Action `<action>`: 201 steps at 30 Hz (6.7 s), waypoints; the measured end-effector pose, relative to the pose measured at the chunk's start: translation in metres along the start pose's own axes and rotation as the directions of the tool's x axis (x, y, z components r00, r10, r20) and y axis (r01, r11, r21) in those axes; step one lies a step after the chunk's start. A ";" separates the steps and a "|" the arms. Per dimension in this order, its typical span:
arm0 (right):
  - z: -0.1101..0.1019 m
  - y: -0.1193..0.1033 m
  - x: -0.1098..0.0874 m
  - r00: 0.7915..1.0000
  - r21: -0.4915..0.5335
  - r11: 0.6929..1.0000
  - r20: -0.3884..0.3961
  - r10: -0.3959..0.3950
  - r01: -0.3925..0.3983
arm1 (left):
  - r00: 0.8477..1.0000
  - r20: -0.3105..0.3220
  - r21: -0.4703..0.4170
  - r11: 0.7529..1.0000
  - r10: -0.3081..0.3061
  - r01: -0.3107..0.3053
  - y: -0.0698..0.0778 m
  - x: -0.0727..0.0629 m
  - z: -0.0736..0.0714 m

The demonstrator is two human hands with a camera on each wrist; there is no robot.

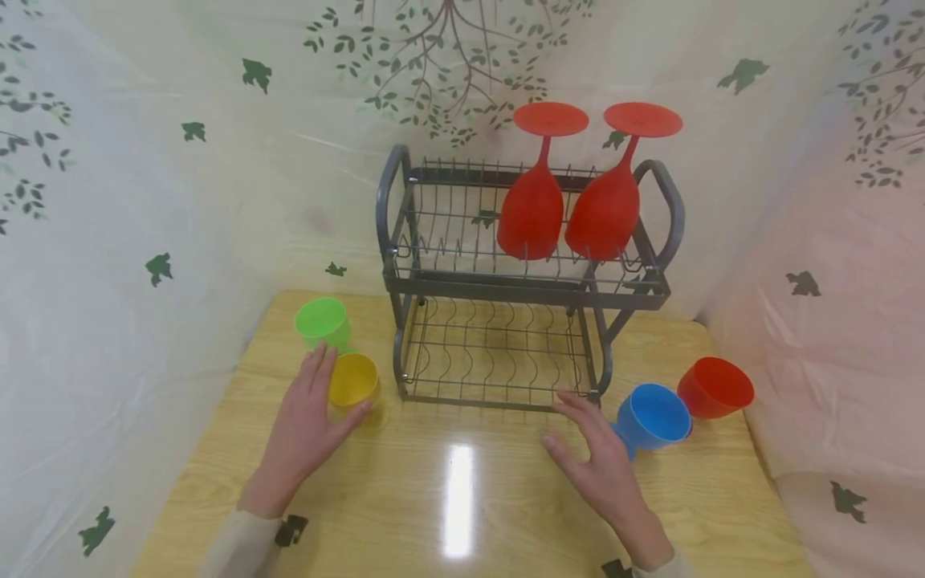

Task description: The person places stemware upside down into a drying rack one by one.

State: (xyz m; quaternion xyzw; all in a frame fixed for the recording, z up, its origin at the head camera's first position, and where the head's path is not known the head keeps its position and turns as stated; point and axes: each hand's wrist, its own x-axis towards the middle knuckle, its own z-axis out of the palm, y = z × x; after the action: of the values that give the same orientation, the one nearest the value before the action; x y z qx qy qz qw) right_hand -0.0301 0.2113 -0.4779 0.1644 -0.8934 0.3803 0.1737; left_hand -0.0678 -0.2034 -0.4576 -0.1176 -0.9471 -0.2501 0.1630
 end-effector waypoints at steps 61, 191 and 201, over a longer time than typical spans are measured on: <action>0.012 0.005 -0.004 0.998 0.097 0.994 -0.015 0.058 -0.056 | 0.980 0.119 -0.103 0.984 0.159 -0.147 0.010 0.009 -0.040; 0.055 -0.073 0.020 0.860 0.786 0.523 0.021 0.511 -0.329 | 0.965 0.264 -0.933 0.253 0.003 0.254 0.106 0.001 0.094; 0.050 -0.067 0.020 0.855 0.756 0.546 0.035 0.517 -0.361 | 0.947 0.308 -0.908 0.323 0.089 0.265 0.103 -0.001 0.094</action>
State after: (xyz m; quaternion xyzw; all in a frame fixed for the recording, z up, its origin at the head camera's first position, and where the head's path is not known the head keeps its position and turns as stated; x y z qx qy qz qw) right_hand -0.0289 0.1276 -0.4600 -0.0468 -0.6512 0.7537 0.0756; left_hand -0.0592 -0.0682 -0.4905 -0.1743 -0.6433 -0.7393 -0.0961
